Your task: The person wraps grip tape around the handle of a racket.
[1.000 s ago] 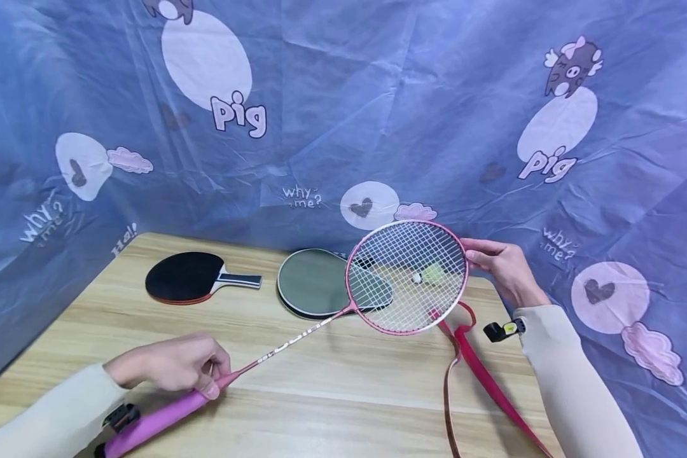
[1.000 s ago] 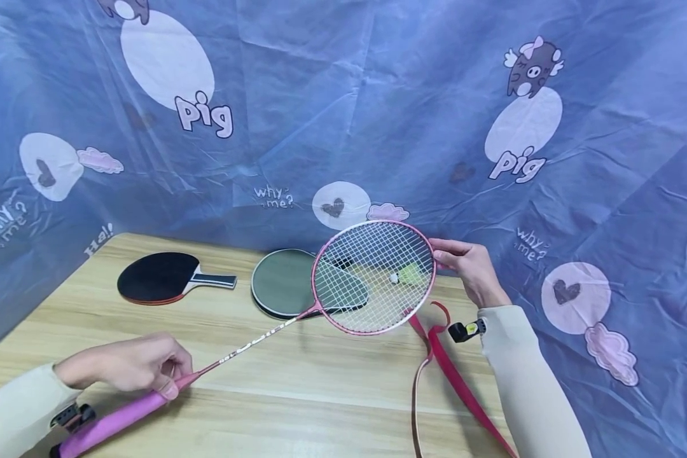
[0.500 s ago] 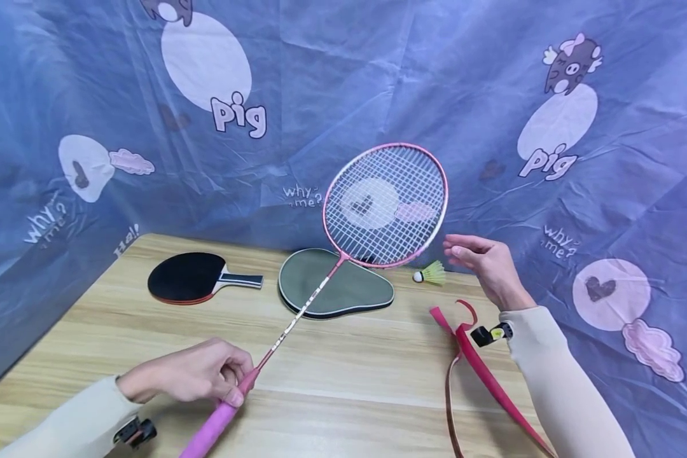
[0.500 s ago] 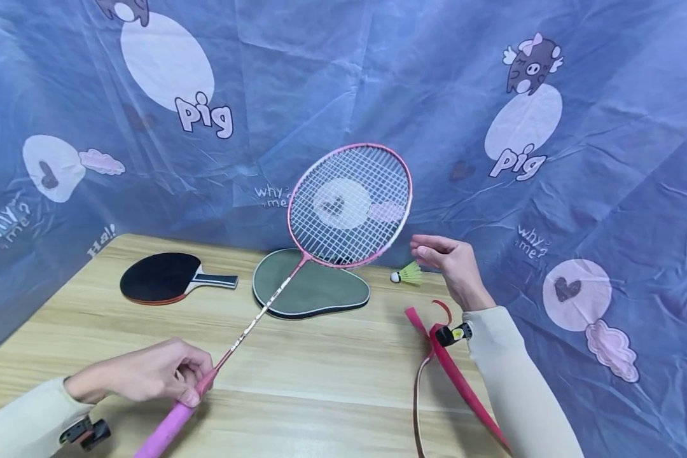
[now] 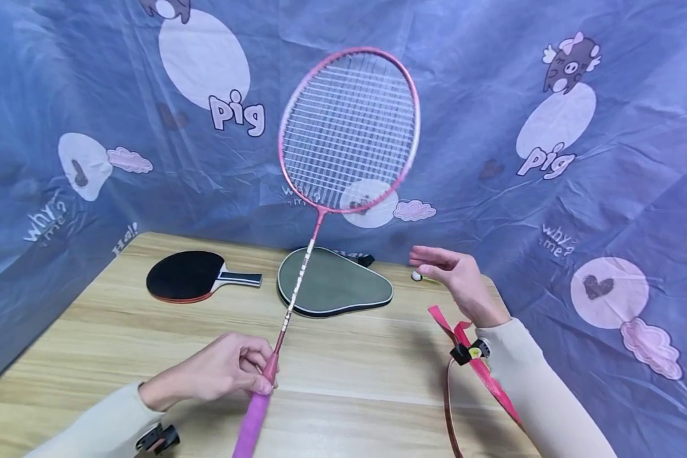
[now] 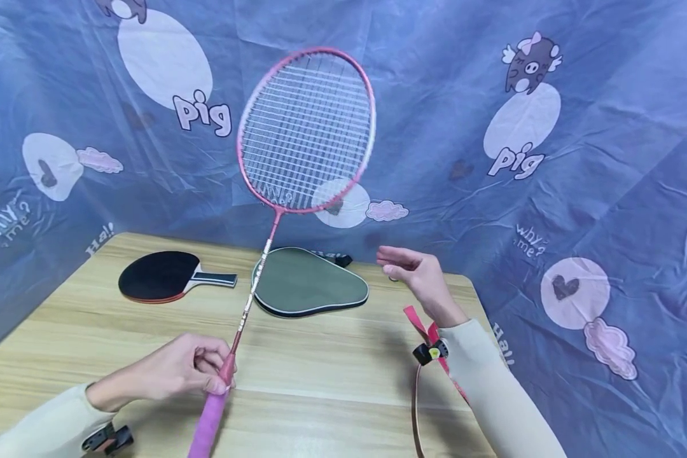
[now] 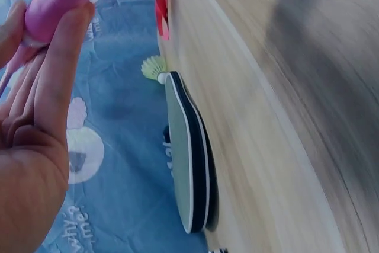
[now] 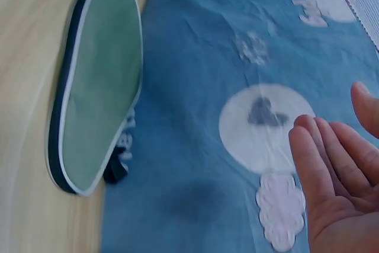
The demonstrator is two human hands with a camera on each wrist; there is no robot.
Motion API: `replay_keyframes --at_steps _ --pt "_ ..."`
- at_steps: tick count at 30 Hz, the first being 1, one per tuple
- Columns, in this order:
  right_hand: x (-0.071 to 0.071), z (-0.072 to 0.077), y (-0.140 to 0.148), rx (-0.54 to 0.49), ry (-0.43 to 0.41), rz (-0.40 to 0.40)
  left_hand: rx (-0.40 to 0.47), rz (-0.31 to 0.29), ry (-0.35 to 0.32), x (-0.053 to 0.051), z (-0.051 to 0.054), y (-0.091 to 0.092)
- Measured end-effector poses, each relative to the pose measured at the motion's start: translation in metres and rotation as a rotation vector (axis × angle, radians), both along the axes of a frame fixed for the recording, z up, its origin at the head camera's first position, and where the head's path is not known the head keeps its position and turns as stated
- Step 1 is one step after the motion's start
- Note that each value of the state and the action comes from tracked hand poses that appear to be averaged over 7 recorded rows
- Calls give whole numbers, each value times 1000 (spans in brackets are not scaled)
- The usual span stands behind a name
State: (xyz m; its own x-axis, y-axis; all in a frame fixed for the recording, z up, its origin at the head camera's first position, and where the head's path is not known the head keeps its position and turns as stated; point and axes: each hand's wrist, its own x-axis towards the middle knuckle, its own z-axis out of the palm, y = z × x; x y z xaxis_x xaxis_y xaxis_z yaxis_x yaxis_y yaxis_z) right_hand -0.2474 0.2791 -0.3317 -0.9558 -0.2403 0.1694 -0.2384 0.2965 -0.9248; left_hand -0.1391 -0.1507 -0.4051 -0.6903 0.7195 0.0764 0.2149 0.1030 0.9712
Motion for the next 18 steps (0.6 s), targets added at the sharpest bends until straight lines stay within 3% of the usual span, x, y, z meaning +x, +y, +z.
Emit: replay_keyframes --at_steps 11,18 --pt "22 -20 -37 3 15 87 94 283 -57 -16 -4 32" --pt "41 -38 -60 110 84 106 154 465 -31 -26 -12 51"
